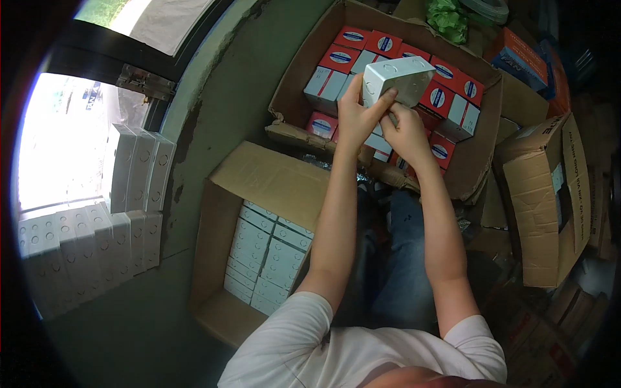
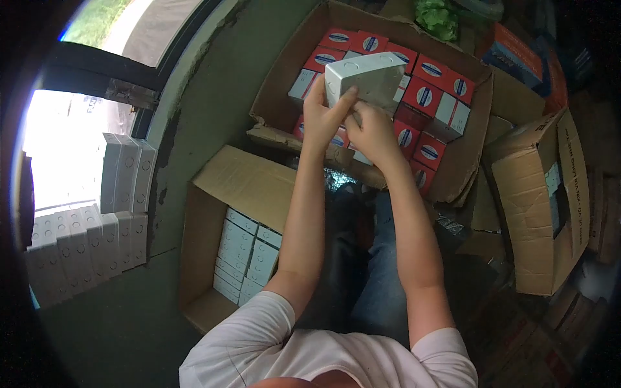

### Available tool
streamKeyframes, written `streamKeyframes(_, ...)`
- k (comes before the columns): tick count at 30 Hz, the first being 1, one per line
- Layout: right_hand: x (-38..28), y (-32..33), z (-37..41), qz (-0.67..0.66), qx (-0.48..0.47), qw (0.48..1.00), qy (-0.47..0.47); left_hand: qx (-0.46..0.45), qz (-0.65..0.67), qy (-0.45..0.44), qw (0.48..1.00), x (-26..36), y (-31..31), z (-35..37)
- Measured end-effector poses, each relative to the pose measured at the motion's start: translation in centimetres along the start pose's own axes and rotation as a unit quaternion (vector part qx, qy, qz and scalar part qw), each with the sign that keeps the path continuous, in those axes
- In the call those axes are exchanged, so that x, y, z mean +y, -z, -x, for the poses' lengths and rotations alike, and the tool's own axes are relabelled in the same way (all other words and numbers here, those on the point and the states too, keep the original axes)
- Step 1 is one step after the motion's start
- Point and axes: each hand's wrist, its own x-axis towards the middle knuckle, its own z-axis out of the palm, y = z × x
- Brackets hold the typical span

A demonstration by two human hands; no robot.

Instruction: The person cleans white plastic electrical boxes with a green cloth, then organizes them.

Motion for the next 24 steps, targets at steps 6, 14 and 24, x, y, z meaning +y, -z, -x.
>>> streamKeyframes(6, 0.0, 0.8, 0.5, -0.010, -0.057, 0.997, 0.060, -0.013, -0.008, 0.018, 1.000, 0.8, 0.7, 0.0)
streamKeyframes(14, -0.1, 0.2, 0.1, 0.192, 0.015, 0.978, -0.084, -0.066, -0.056, 0.029, 0.996, 1.2, 0.3, 0.4)
streamKeyframes(24, 3.2, 1.9, 0.0, 0.256, 0.163, 0.953, -0.020, -0.086, -0.024, 0.037, 0.995, 2.1, 0.4, 0.5)
